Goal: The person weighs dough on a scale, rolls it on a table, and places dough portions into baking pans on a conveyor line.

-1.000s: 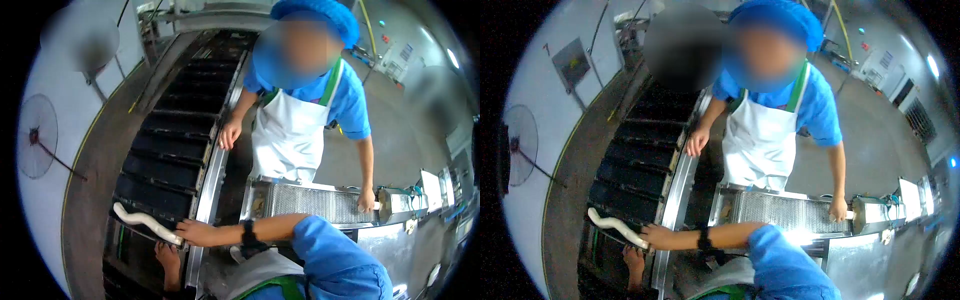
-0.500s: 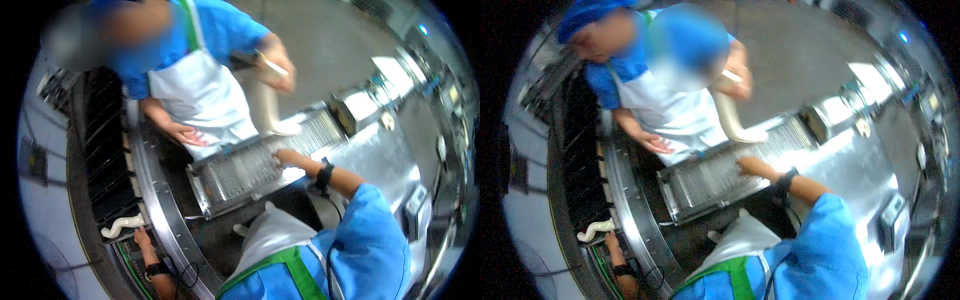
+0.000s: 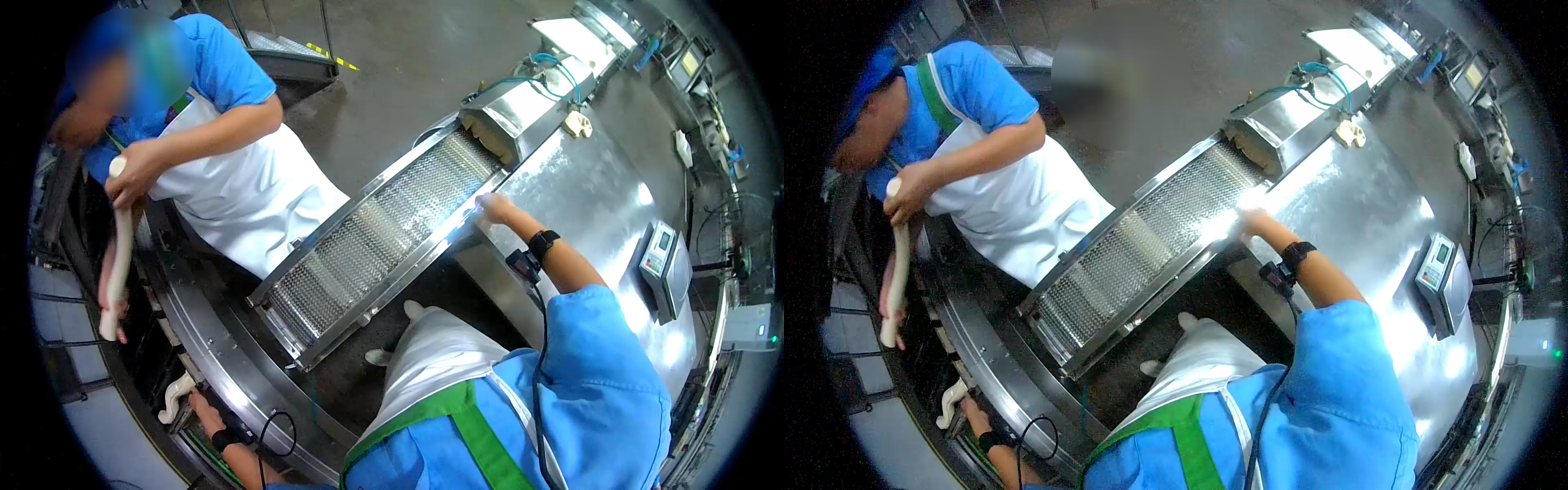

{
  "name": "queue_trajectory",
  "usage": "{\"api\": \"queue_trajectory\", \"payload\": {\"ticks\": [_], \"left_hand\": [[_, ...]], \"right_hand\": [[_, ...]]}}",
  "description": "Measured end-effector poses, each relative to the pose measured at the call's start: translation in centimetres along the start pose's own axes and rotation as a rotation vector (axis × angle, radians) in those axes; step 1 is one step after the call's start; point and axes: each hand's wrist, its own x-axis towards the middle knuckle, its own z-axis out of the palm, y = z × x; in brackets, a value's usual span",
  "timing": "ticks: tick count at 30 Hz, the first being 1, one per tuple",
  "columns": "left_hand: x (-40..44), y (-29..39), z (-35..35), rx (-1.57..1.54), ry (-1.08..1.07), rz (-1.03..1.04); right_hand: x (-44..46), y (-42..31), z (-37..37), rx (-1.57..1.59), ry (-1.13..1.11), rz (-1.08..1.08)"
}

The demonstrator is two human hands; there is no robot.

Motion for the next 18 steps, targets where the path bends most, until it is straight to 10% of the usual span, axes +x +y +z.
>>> {"api": "queue_trajectory", "payload": {"ticks": [18], "left_hand": [[1.4,-3.3,-0.8,-0.304,-0.103,0.089]], "right_hand": [[2.2,-1.2,-5.4,0.104,0.199,0.268]]}}
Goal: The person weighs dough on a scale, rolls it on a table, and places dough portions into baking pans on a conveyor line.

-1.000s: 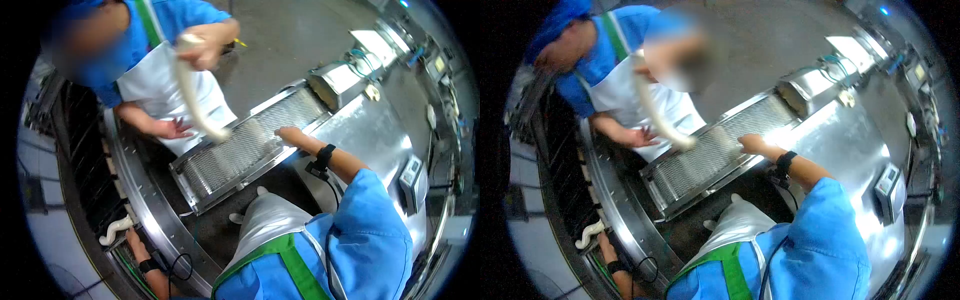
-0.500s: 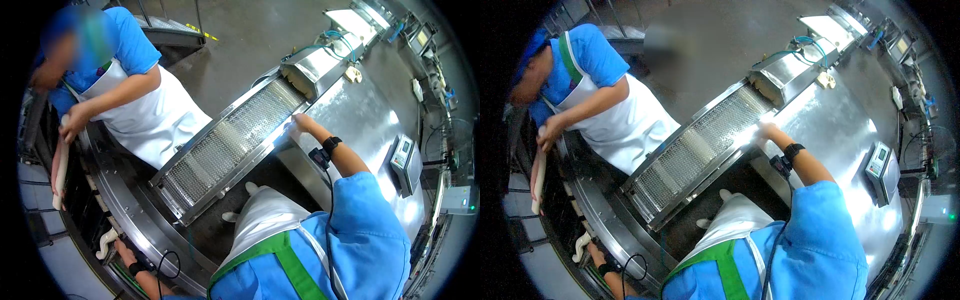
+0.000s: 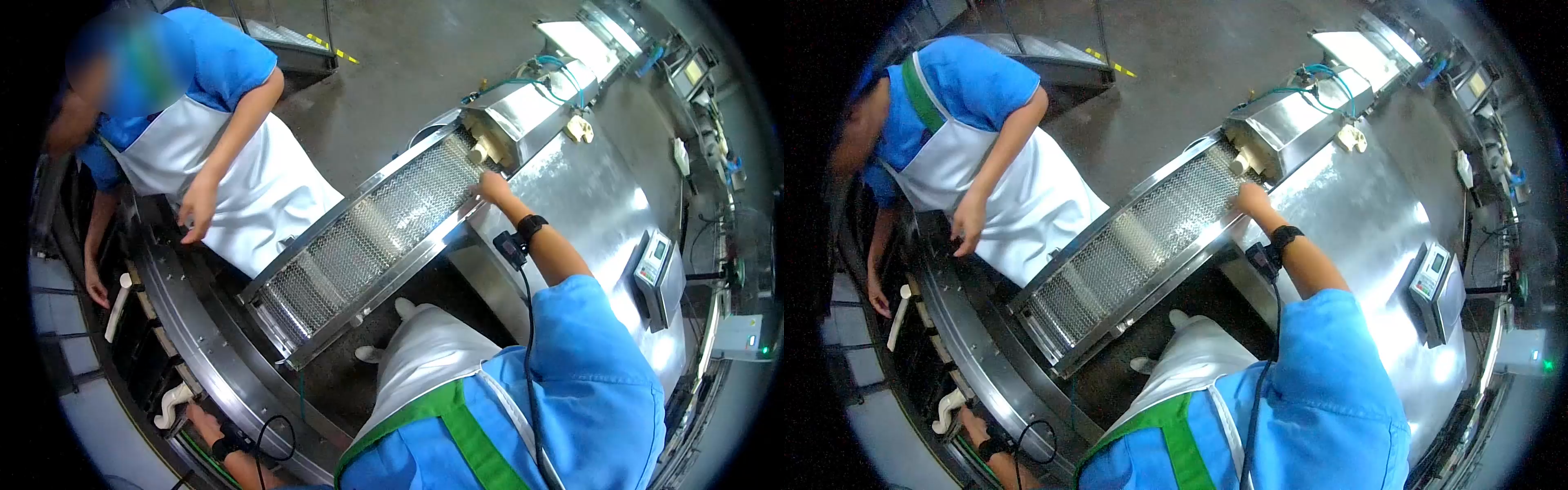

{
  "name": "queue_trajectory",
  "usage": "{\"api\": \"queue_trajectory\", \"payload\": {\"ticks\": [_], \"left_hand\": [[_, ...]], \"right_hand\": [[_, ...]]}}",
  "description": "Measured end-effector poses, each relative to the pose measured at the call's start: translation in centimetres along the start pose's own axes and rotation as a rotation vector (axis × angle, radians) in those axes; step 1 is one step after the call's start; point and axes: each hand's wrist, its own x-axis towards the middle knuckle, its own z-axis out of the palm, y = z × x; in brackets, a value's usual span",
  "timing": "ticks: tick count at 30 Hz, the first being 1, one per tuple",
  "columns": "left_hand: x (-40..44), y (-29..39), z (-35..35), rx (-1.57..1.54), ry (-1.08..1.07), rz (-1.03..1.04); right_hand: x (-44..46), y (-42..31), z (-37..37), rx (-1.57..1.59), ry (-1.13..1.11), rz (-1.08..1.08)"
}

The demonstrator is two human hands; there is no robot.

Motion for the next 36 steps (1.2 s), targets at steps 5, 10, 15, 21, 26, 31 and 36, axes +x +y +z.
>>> {"api": "queue_trajectory", "payload": {"ticks": [5,10,15,21,26,31,36], "left_hand": [[-0.4,-1.4,-0.8,0.008,0.051,0.037],[-12.7,5.3,5.0,0.023,0.288,-0.023],[-8.0,2.1,1.5,0.087,0.264,-0.078],[-9.1,1.0,0.3,0.103,0.265,-0.069],[-8.6,-0.2,-0.1,0.343,0.310,-0.022],[-10.5,1.7,0.5,0.393,0.322,-0.078],[-10.6,2.1,0.3,0.471,0.265,-0.029]], "right_hand": [[3.1,0.9,-0.2,0.271,0.158,0.236],[7.4,-0.9,0.7,0.821,0.100,0.327],[10.0,3.1,1.5,-0.737,-0.157,-0.442],[0.6,3.6,-7.0,-0.040,0.226,-0.809],[-4.9,-3.5,-16.0,1.385,-0.474,-0.151],[-11.8,-17.8,-19.7,1.401,-0.201,-0.312],[-15.9,-32.9,-19.8,1.532,-0.562,-0.765]]}}
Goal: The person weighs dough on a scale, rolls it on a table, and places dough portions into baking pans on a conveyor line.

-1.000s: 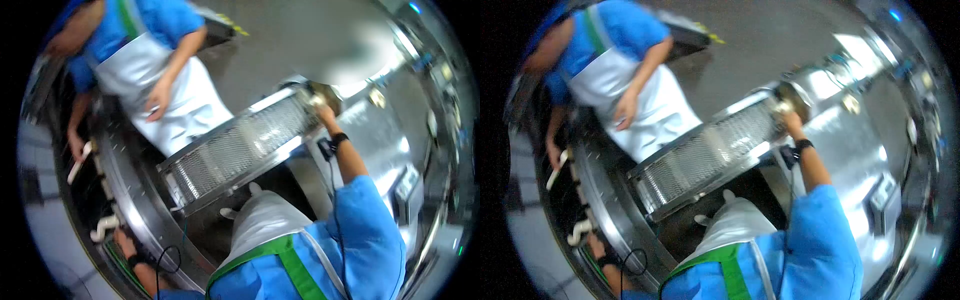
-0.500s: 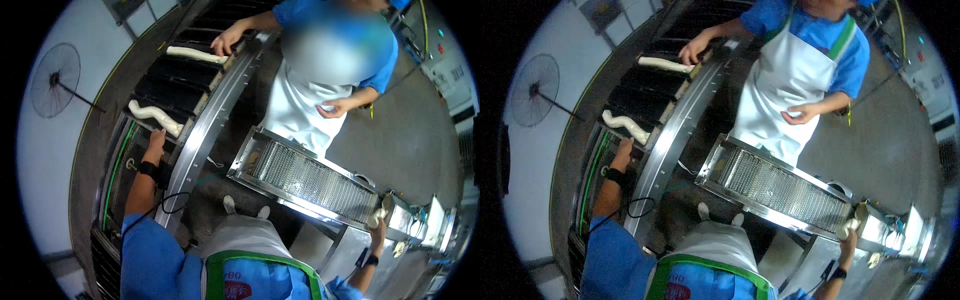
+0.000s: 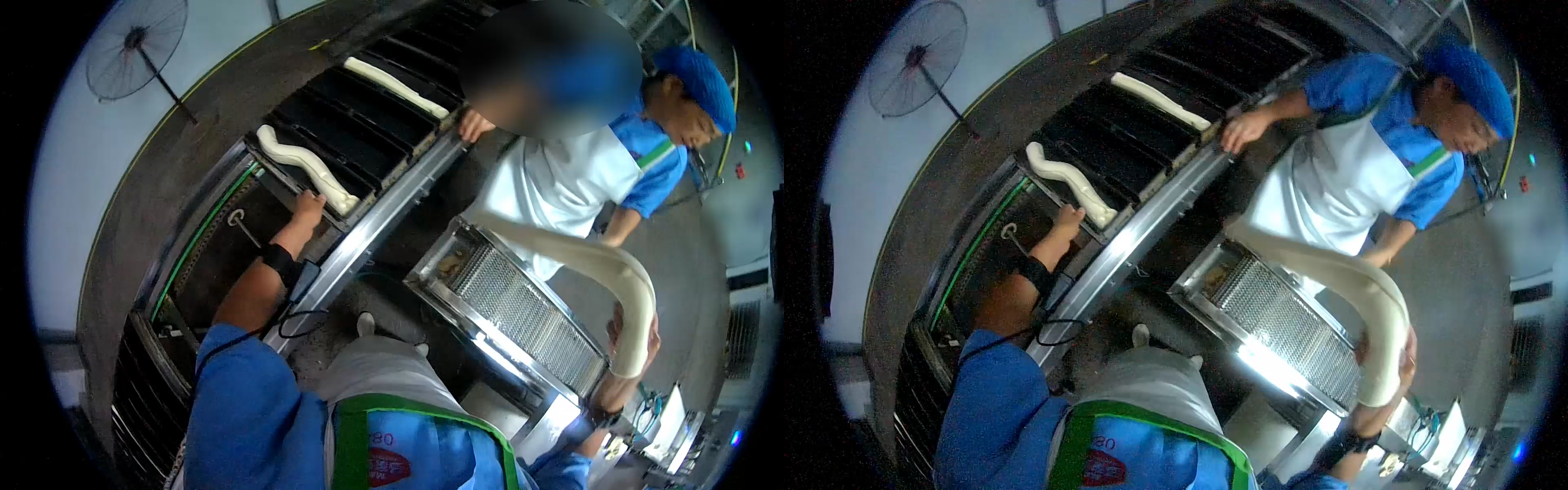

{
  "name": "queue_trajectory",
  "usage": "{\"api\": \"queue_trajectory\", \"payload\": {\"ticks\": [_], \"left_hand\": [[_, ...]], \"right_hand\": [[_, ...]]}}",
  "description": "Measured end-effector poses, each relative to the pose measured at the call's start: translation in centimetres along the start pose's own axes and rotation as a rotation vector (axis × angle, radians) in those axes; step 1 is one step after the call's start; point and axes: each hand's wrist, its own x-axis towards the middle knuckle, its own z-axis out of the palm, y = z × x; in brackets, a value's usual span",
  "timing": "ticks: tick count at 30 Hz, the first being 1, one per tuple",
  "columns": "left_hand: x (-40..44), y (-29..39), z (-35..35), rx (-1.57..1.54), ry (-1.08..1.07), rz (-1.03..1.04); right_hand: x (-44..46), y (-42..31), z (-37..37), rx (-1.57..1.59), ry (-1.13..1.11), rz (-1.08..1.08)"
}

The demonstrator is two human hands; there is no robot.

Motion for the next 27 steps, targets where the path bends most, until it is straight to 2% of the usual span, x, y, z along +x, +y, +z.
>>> {"api": "queue_trajectory", "payload": {"ticks": [1,2,4,7,9,10,13,15,16,17,19,20,22,23,25,26,27], "left_hand": [[-0.5,0.9,-0.7,0.068,-0.034,-0.019],[-0.1,0.8,-0.4,0.122,-0.050,-0.034],[-0.4,0.6,-0.1,0.072,-0.022,-0.043],[-1.9,2.6,-1.5,0.125,-0.058,-0.068],[-2.2,2.5,-1.8,0.104,-0.038,-0.072],[-2.4,2.4,-1.8,0.122,-0.018,-0.042],[-2.7,2.2,-2.0,0.175,0.036,0.038],[-3.0,2.0,-2.0,0.168,0.054,0.114],[-3.6,2.8,-2.6,0.149,0.081,0.102],[-3.1,2.5,-2.4,0.144,0.071,0.102],[-2.8,1.5,-1.5,0.147,0.090,0.174],[-3.0,1.9,-2.0,0.112,0.096,0.162],[-2.9,1.7,-1.7,0.098,0.111,0.185],[-2.8,1.5,-1.6,0.079,0.135,0.190],[-2.2,0.8,-1.0,0.049,0.131,0.233],[-2.1,0.7,-0.9,0.041,0.116,0.224],[-2.1,0.6,-0.7,0.033,0.102,0.211]], "right_hand": [[1.6,0.3,3.1,0.051,0.004,0.056],[3.4,0.6,5.4,-0.120,-0.023,0.129],[8.0,3.1,10.6,-0.141,-0.282,0.183],[14.0,7.0,20.2,-0.044,-0.562,0.408],[16.0,11.0,25.6,-0.122,-0.717,0.503],[17.0,14.2,27.1,-0.134,-0.705,0.620],[20.2,26.4,28.0,-0.378,-0.840,0.702],[20.2,27.3,27.9,-0.414,-0.970,0.847],[19.9,27.1,28.2,-0.474,-0.924,0.741],[20.5,27.6,28.8,-0.481,-0.917,0.748],[21.9,29.2,29.6,-0.783,-1.093,0.449],[21.8,28.8,31.1,-0.934,-1.072,0.382],[21.8,30.5,33.0,-1.289,-1.135,-0.005],[21.6,32.3,32.7,-1.291,-1.118,0.005],[20.5,35.1,32.2,-1.299,-0.981,-0.452],[19.2,33.1,32.7,-1.496,-0.940,-0.296],[19.0,31.8,32.8,-1.496,-0.938,-0.291]]}}
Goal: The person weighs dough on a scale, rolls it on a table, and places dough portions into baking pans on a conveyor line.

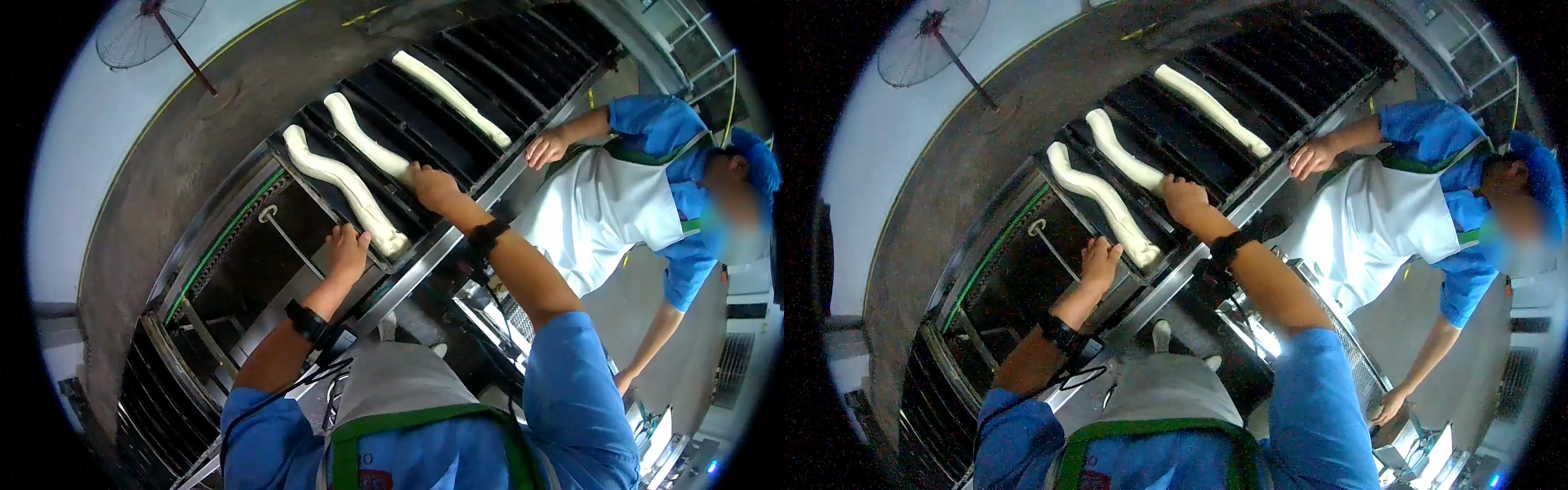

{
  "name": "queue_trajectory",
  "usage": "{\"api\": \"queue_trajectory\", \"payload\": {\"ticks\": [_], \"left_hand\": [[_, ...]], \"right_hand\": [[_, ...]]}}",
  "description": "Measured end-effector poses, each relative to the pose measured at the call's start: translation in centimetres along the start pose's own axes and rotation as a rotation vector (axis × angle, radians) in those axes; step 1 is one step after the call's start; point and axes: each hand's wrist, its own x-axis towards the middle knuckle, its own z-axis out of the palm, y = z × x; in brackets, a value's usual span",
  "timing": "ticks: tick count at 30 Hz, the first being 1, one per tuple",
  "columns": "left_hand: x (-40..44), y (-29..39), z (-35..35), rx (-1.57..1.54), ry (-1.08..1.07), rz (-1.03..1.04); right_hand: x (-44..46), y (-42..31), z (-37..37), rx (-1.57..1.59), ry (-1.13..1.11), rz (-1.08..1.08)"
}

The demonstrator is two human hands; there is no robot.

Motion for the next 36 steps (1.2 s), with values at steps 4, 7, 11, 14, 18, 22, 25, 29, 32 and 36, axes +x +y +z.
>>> {"api": "queue_trajectory", "payload": {"ticks": [4,7,11,14,18,22,25,29,32,36], "left_hand": [[0.0,1.2,-0.1,0.030,0.029,0.027],[-0.6,1.2,-0.9,-0.007,-0.006,-0.053],[-0.5,0.6,-0.5,0.054,0.007,-0.005],[-0.6,0.4,-0.3,0.015,0.044,0.015],[-0.7,-0.1,-0.2,0.093,0.037,0.056],[1.0,-2.9,2.0,-0.443,-0.110,0.085],[2.3,-7.0,0.6,-0.265,-0.246,0.138],[3.2,-5.7,0.0,-0.453,-0.278,-0.067],[1.8,-5.0,-0.7,-0.321,-0.188,0.025],[5.1,-6.5,-0.8,-0.353,-0.256,-0.232]], "right_hand": [[-1.4,-1.9,-4.4,-0.222,-0.403,-0.024],[-0.3,-5.7,-2.9,0.000,0.058,-0.182],[0.2,-10.4,1.2,0.311,-0.060,-0.018],[0.0,-11.8,1.7,0.360,0.003,-0.077],[-0.9,-10.5,0.6,0.497,-0.151,-0.287],[-2.6,-7.6,2.0,0.544,-0.001,-0.322],[-9.1,-4.0,-2.4,0.555,0.207,-0.325],[-19.7,6.4,-4.1,0.701,0.341,-0.182],[-29.7,11.2,-2.1,0.692,0.263,0.269],[-43.1,17.2,1.7,0.690,0.341,0.726]]}}
